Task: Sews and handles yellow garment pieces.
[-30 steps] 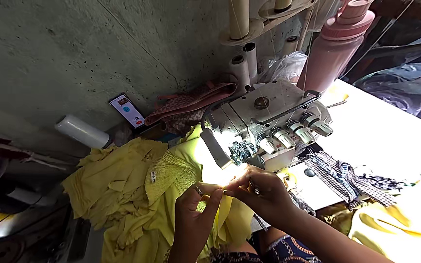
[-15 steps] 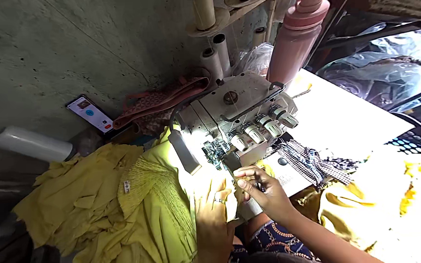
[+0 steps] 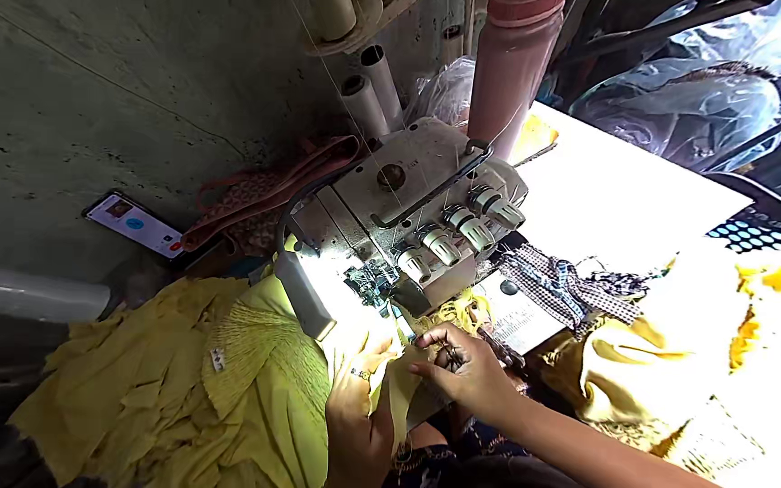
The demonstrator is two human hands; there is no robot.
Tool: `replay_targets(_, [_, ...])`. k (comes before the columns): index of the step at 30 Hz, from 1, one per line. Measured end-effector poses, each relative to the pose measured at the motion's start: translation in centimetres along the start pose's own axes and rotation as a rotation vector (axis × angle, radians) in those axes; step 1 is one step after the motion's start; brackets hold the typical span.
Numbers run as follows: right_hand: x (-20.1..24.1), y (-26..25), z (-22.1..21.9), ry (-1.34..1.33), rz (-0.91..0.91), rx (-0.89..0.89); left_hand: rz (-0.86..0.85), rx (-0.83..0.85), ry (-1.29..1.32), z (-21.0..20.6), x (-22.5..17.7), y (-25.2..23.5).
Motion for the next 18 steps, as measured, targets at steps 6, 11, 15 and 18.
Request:
replay_targets(6, [0.7,0.5,-1.2,-0.032,0.014,0.066,0.078,-0.015,0.075,1.3,0.7,-0.3])
replay_targets(11, [1.2,0.3,0.0,-0.11,-0.044,0.068,-0.009,0.02,-0.134,0.0,-1.9,0.0])
replay_targets(15, [1.8,0.0,-0.2,-0.243,-0.082,0.07,-0.045,-0.065,-0.4,-2.4,-3.5,1.5])
replay_targets(18, [1.1,-0.3,-0.3,-0.22,-0.121,0.053,-0.055,-0.158,-0.473,-3.2,-3.3,1.6])
Point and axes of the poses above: each hand's wrist, its own y-axis away from the middle knuckle, its own z-axis out of the back of the hand, x = y × z, the point moved 8 cm from there along -y, towards the middle knuckle, and after that the axes turned 10 degrees about z, right-handed, at the moved point
